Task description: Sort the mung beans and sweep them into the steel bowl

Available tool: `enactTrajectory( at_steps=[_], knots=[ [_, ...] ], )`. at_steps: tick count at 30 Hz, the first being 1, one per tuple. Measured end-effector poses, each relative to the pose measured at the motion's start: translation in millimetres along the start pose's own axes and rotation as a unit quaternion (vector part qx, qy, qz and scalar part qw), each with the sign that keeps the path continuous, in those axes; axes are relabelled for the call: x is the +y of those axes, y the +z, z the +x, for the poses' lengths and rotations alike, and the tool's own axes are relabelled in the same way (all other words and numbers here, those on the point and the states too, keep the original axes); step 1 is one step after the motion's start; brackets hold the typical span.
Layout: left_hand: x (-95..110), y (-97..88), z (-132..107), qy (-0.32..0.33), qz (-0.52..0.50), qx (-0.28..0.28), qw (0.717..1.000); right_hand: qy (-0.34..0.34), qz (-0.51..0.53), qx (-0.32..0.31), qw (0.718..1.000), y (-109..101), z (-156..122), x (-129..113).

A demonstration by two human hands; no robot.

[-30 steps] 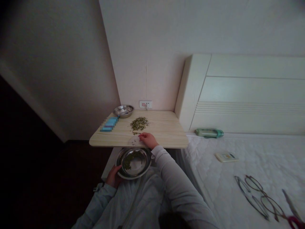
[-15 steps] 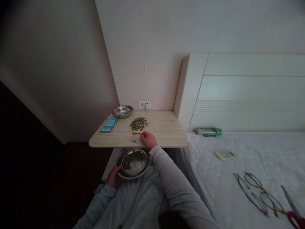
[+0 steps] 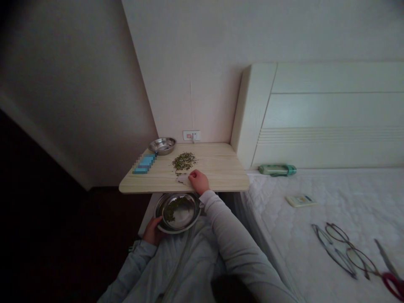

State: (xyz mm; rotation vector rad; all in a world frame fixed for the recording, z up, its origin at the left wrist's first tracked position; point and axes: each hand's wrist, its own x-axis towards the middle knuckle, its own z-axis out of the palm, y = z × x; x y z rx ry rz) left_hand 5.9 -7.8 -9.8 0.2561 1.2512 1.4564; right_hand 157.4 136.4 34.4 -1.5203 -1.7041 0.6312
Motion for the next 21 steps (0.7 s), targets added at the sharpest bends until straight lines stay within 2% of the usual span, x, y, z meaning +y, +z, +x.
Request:
enactTrajectory(
  at_steps=[4, 9, 21],
  knots=[
    [-0.1, -0.2, -0.8, 0.011, -0.004, -0.003, 1.0, 0.001, 0.087, -0.012, 0.996, -2.7, 7.7, 6.7],
    [-0.7, -1.1, -0.5, -0.001, 0.0, -0.002, 1.0, 0.003, 0.12, -0.006, 0.993, -6.3, 18.8, 9.9],
    [-5.0, -4.8, 7.0, -0.007, -0.014, -0.009, 1.0, -0.034, 0.056, -0.001, 0.998, -2.4, 18.1, 13.3]
  ],
)
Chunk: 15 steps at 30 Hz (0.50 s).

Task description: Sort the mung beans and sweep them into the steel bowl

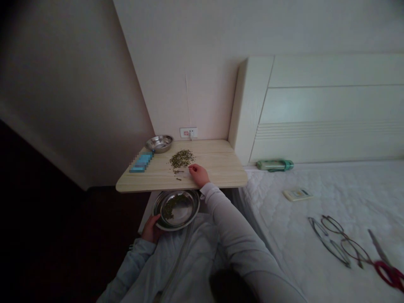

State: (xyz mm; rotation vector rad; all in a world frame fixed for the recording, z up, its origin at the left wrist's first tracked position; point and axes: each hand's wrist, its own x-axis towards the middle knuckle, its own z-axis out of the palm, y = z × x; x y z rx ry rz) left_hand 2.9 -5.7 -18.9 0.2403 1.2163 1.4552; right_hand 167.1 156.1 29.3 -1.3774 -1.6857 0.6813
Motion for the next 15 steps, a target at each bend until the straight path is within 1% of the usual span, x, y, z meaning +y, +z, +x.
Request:
enactTrajectory(
  at_steps=[7, 15],
  knots=[
    [0.7, -0.3, 0.3, -0.006, -0.001, -0.006, 1.0, -0.006, -0.006, -0.003, 1.0, -2.1, -1.8, -2.9],
    [-1.3, -2.6, 1.5, 0.005, 0.003, 0.0, 1.0, 0.003, 0.009, -0.006, 1.0, -3.8, -4.6, -7.6]
  ],
)
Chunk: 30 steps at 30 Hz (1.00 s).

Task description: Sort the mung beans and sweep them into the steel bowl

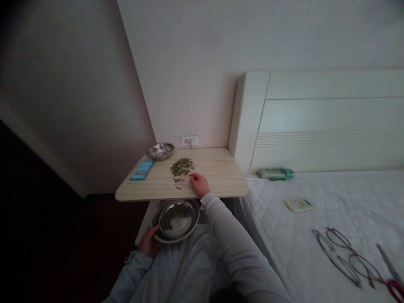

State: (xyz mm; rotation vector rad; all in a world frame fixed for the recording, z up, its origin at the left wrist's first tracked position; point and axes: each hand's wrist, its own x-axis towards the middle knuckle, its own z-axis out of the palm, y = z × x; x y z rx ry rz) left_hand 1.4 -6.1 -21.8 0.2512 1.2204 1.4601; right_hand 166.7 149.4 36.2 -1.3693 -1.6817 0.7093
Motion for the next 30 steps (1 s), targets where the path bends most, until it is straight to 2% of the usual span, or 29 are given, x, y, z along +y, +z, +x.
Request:
enactTrajectory(
  at_steps=[30],
  knots=[
    [5.4, 3.4, -5.5, -0.004, 0.004, 0.003, 1.0, 0.015, 0.077, 0.001, 0.997, -1.5, 2.5, 6.4]
  ],
)
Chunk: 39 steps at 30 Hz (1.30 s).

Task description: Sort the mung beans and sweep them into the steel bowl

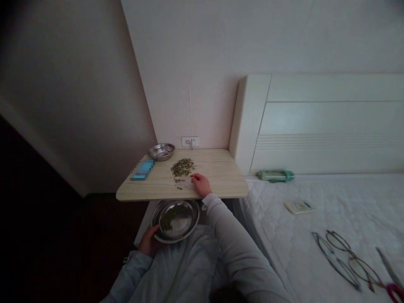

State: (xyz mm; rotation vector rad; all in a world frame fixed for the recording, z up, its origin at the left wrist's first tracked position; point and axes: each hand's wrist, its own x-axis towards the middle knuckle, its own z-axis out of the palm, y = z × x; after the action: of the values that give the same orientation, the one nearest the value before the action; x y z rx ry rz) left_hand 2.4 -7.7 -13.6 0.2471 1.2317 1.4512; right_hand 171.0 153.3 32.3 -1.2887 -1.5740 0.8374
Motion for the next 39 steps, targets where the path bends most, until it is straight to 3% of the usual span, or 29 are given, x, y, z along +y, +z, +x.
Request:
enactTrajectory(
  at_steps=[13, 26, 39],
  knots=[
    [-3.7, -1.7, 4.4, 0.008, -0.003, 0.003, 1.0, 0.01, 0.02, -0.002, 1.0, -0.6, 0.2, 1.1],
    [0.2, 1.2, 1.6, 0.012, 0.001, -0.028, 1.0, 0.0, -0.024, 0.02, 1.0, -1.2, -0.9, 1.1],
    [-3.2, -0.6, 3.5, 0.013, 0.011, -0.019, 1.0, 0.003, -0.056, 0.003, 0.998, -1.3, -1.1, 0.4]
  ],
)
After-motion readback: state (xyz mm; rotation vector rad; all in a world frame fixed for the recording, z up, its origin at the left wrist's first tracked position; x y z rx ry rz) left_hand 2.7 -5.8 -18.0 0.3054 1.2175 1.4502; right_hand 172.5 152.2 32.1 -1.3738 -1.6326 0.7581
